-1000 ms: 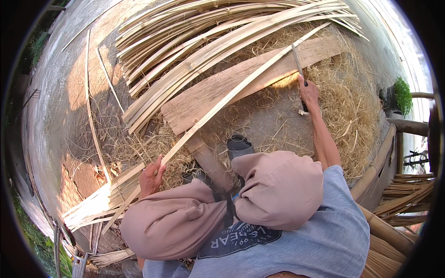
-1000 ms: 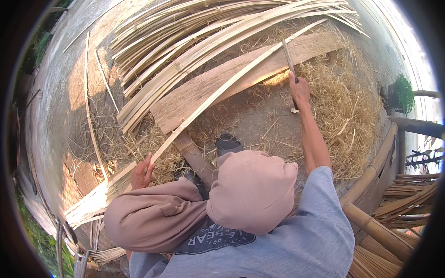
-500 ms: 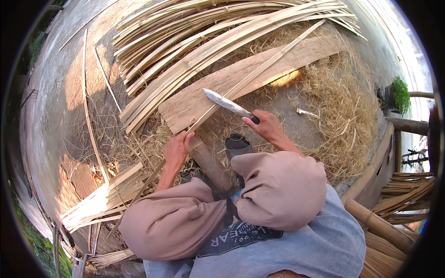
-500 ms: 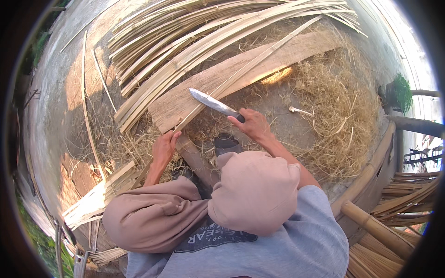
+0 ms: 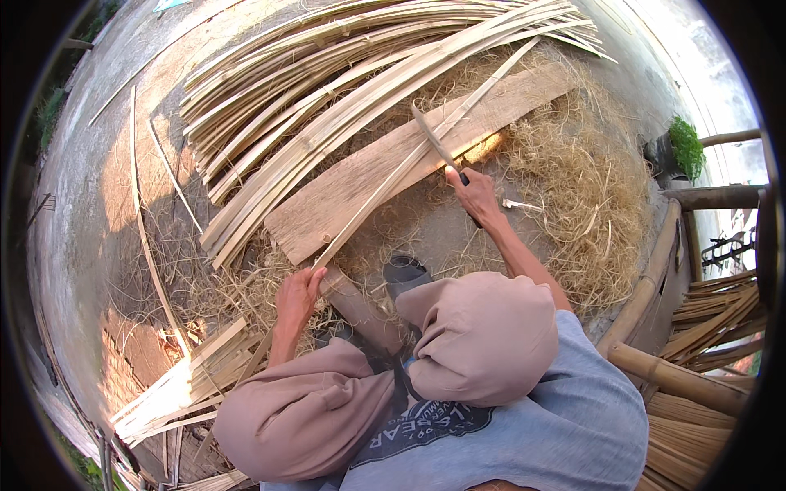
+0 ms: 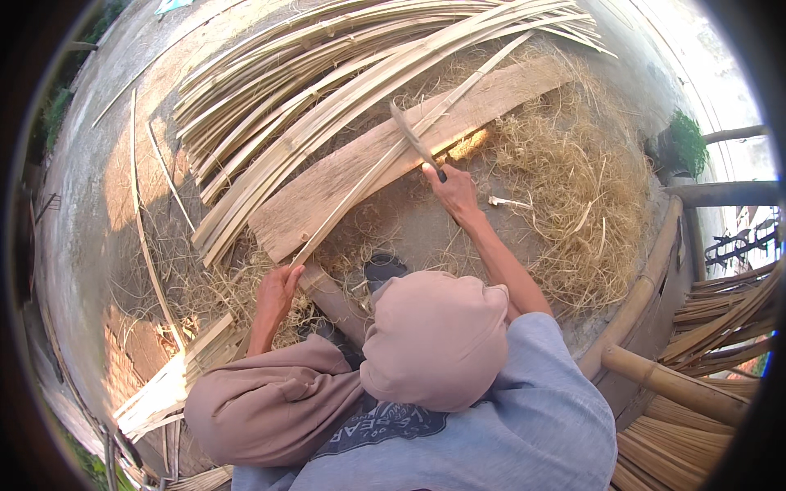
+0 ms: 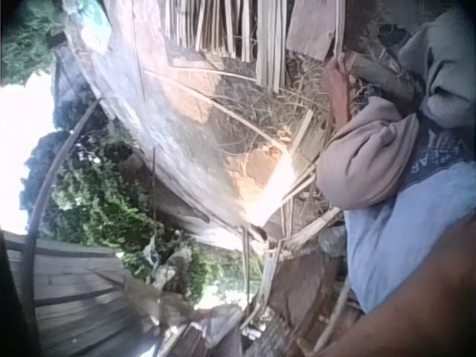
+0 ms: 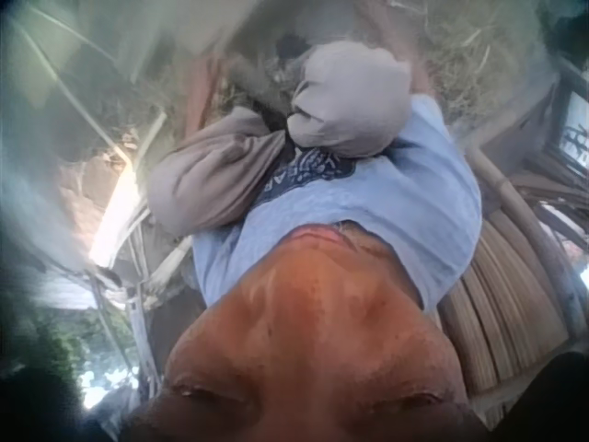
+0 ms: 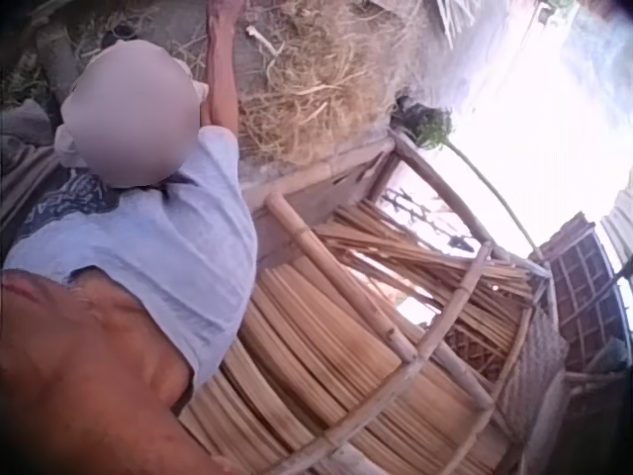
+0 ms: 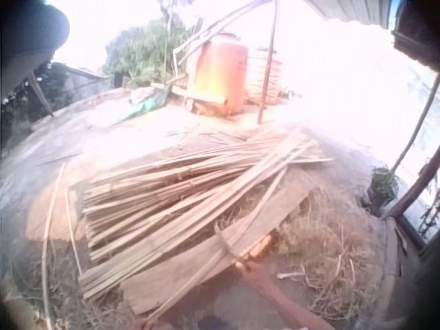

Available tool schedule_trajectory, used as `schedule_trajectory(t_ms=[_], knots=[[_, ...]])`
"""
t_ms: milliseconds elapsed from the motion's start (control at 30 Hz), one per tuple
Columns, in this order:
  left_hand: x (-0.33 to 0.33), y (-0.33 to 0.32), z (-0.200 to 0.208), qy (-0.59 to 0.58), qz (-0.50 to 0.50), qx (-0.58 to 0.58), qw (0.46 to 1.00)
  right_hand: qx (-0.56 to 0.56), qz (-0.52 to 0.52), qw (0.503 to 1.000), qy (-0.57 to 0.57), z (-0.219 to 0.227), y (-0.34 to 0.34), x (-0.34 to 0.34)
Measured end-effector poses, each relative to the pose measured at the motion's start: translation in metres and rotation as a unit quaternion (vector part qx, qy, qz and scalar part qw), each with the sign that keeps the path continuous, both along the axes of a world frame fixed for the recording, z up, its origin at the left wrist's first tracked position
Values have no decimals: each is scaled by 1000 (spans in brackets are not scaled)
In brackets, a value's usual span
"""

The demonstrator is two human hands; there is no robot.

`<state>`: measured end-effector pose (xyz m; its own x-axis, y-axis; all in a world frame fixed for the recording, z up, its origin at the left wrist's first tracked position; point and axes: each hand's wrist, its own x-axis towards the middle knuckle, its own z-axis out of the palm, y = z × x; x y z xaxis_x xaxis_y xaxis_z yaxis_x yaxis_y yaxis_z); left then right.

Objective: The person sits on the ground and uses a knife to split long bamboo strips into thinner pieces. They repeatedly position the strips on a wooden board and strike them with the knife to separate them, then place the finished pieces aside.

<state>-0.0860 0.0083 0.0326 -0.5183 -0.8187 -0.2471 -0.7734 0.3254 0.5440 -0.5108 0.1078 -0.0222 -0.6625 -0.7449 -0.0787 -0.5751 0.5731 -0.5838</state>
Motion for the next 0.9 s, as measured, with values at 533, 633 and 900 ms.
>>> schedule_trajectory(t_ms=[533, 633, 900], knots=[[150, 2, 43, -48, 123, 361, 923, 31, -94, 995, -16, 1, 9, -67], [156, 6, 31, -15, 83, 286, 954, 23, -44, 997, 52, -2, 7, -64], [-13, 9, -27, 16, -3, -15, 1000, 25, 152, 984, -92, 13, 32, 124]])
